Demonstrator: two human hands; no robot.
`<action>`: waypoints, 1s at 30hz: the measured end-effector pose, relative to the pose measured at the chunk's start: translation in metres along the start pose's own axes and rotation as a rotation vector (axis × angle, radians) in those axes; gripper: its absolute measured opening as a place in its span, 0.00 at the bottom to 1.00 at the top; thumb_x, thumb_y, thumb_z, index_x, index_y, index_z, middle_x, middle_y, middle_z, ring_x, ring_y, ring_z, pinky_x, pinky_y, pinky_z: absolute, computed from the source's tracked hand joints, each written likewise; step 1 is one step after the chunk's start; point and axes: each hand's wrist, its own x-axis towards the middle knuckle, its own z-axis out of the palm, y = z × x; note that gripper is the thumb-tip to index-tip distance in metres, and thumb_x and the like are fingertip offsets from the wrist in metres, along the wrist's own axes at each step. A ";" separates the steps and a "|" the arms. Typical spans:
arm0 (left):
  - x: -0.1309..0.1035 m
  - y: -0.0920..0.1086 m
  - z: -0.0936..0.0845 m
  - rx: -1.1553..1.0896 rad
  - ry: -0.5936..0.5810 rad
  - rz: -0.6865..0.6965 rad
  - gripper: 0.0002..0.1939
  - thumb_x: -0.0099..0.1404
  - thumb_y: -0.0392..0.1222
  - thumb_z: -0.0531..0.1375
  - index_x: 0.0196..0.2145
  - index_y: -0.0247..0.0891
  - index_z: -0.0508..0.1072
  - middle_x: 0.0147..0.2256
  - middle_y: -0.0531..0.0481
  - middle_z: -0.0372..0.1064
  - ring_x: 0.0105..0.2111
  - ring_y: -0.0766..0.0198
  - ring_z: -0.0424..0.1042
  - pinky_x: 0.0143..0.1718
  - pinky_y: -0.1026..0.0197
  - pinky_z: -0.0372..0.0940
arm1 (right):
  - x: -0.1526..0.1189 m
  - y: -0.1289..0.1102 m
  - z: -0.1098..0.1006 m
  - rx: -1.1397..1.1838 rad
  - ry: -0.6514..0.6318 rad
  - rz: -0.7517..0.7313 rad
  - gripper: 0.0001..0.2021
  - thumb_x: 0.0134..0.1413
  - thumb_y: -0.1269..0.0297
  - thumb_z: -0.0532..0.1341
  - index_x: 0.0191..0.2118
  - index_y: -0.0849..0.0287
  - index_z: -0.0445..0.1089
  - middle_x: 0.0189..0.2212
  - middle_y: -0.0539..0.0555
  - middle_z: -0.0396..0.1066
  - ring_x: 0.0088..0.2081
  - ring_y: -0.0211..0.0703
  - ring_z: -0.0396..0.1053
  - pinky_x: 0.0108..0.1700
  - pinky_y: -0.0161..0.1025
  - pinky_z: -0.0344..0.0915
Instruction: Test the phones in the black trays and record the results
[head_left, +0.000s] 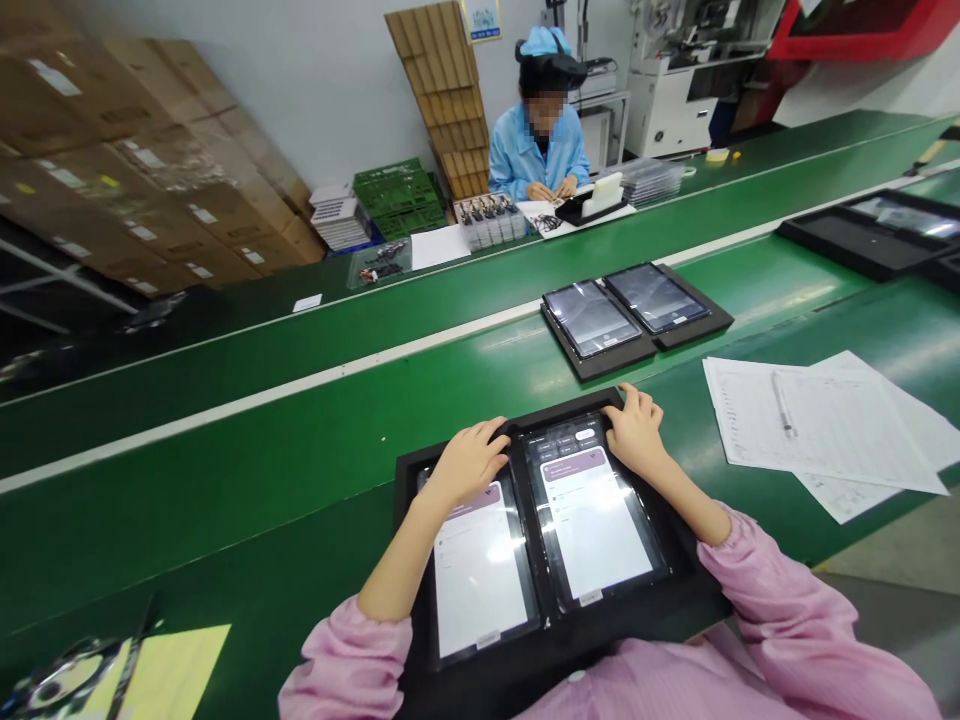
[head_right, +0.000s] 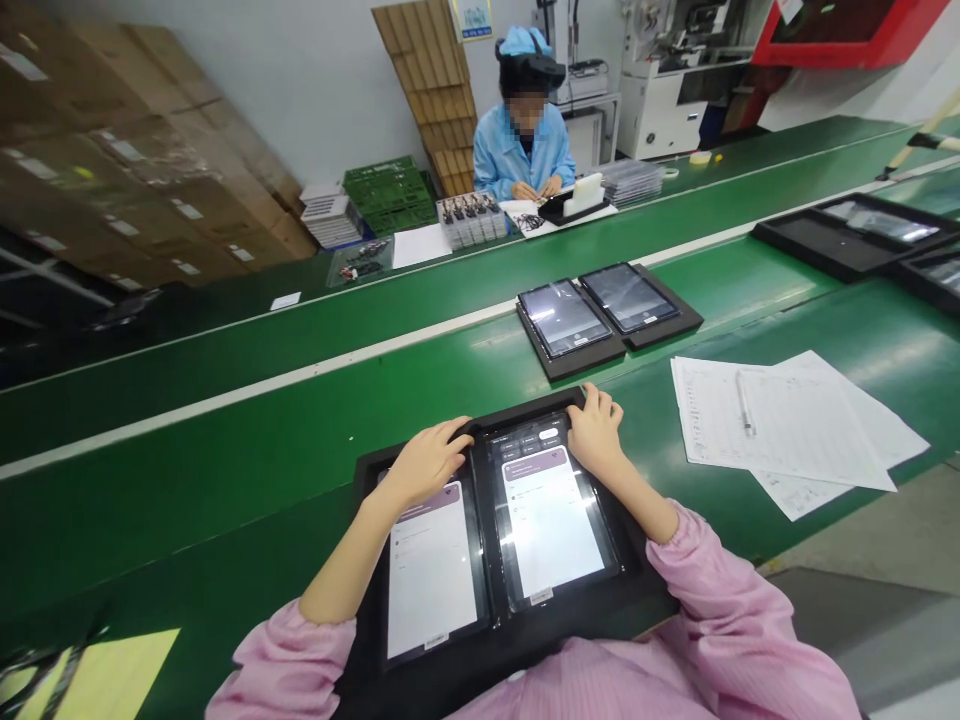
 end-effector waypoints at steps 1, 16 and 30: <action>-0.001 -0.002 -0.001 -0.003 -0.005 0.008 0.17 0.72 0.43 0.47 0.47 0.39 0.74 0.62 0.41 0.62 0.59 0.51 0.65 0.57 0.46 0.64 | 0.000 -0.001 -0.002 0.006 -0.029 0.022 0.18 0.49 0.74 0.56 0.44 0.60 0.78 0.63 0.66 0.53 0.57 0.66 0.51 0.53 0.59 0.54; -0.014 -0.003 0.004 -0.071 -0.013 -0.010 0.23 0.74 0.51 0.44 0.57 0.53 0.73 0.67 0.44 0.53 0.66 0.42 0.52 0.64 0.26 0.44 | -0.002 0.001 -0.007 0.193 -0.157 0.065 0.21 0.50 0.78 0.56 0.49 0.58 0.77 0.64 0.63 0.52 0.60 0.63 0.50 0.59 0.62 0.51; -0.018 0.009 0.033 -0.060 0.054 -0.048 0.32 0.74 0.55 0.38 0.39 0.38 0.79 0.71 0.38 0.36 0.68 0.27 0.37 0.52 0.10 0.36 | 0.017 0.026 0.002 0.900 -0.315 0.224 0.37 0.35 0.78 0.56 0.55 0.47 0.75 0.57 0.51 0.62 0.64 0.52 0.52 0.66 0.48 0.52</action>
